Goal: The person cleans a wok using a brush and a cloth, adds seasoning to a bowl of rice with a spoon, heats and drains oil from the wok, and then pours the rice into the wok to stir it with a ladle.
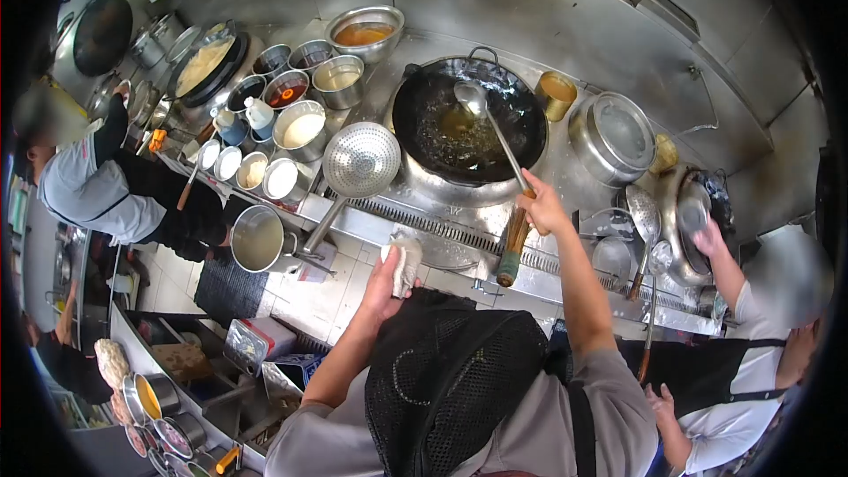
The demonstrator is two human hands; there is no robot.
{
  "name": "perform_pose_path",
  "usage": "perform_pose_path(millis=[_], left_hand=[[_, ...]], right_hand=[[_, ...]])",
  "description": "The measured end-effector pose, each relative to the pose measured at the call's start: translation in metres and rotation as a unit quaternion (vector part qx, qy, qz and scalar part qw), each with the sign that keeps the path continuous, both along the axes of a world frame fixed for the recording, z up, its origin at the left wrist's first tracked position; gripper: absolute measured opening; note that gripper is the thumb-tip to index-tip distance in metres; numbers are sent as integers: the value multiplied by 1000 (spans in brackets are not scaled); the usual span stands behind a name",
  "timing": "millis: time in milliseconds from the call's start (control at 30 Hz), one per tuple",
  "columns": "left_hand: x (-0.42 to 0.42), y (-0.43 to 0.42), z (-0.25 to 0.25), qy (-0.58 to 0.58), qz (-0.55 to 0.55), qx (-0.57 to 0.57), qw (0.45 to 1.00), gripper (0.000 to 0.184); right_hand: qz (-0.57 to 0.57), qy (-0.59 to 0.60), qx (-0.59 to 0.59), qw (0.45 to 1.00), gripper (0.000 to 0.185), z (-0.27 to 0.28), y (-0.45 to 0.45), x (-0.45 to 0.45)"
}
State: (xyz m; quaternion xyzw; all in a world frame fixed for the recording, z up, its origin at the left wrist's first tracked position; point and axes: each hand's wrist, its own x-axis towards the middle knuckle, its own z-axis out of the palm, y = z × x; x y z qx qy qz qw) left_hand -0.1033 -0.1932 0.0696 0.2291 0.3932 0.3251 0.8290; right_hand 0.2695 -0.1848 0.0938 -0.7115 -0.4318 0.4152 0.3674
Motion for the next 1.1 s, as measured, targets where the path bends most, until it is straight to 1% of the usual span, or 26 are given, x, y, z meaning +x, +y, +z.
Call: perform_pose_path(millis=[33,67,100,133,267,300,333,367,433,467,533,567,600,633,667,700,733,800,833,867,900,933,967,1000,1033,1100], left_hand=[[-1,-2,1,12,8,2,1000,43],[-1,-3,1,14,8,0,1000,43],[-1,-3,0,29,13,8,999,43],[-2,-3,0,44,18,15,999,42],[-4,-4,3,44,29,13,999,42],[-4,-4,2,42,31,10,999,42],[-5,-4,1,45,32,9,998,42],[-5,-4,0,47,32,9,998,42],[-7,-3,-4,43,32,5,999,43],[-8,-1,-6,42,30,4,999,43],[-10,3,-8,39,22,1,999,44],[-10,5,-8,38,16,-3,999,44],[-11,7,-11,34,14,-1,999,44],[-12,11,-14,25,3,3,1000,44],[-13,16,-17,16,-8,7,1000,44],[-14,19,-17,11,-9,8,1000,44],[-14,22,-16,13,-3,2,1000,44],[-17,29,-14,13,4,-3,1000,44],[-20,32,-12,15,-1,-4,1000,45],[-24,36,-11,16,-5,-5,1000,45],[-28,39,-11,16,-4,-5,1000,45],[-33,43,-11,20,-5,3,1000,44],[-37,46,-11,23,-8,11,1000,44],[-42,49,-14,21,-10,8,1000,44],[-46,52,-18,16,-1,3,1000,43],[-53,60,-23,5,10,-5,1000,42]], right_hand=[[2,-117,-19,993,67,7,-13,1],[2,-115,-21,993,67,-11,-22,10],[15,-260,77,962,67,-39,-33,28],[28,-398,174,900,67,-57,-45,39],[14,-362,149,920,65,-46,-98,34],[-11,-271,58,961,65,-24,-108,19],[-38,-176,-34,983,64,-4,-114,5],[-36,-178,-36,983,64,11,-118,-8],[-90,82,-48,991,64,35,-120,-31],[-91,79,-48,992,64,46,-117,-39],[-130,286,-44,948,64,62,-106,-50],[-99,371,-39,922,55,58,-99,-44],[-101,367,-36,924,55,51,-90,-40],[-87,522,-50,847,49,44,-78,-35],[-71,661,-63,745,43,34,-66,-29],[-63,694,-64,714,35,20,-53,-26],[-63,691,-63,718,35,13,-41,-26],[-54,647,-46,760,33,-1,-16,-31],[-62,574,-31,816,42,-4,-4,-35],[-61,574,-31,816,42,-9,1,-40],[-80,432,-17,898,49,-15,7,-44],[-97,279,-2,955,56,-22,11,-47],[-87,187,12,978,66,-29,10,-46],[-90,185,10,979,66,-32,4,-46],[-91,72,14,993,66,-35,-5,-45],[-81,-140,34,986,65,-47,-26,-36]])
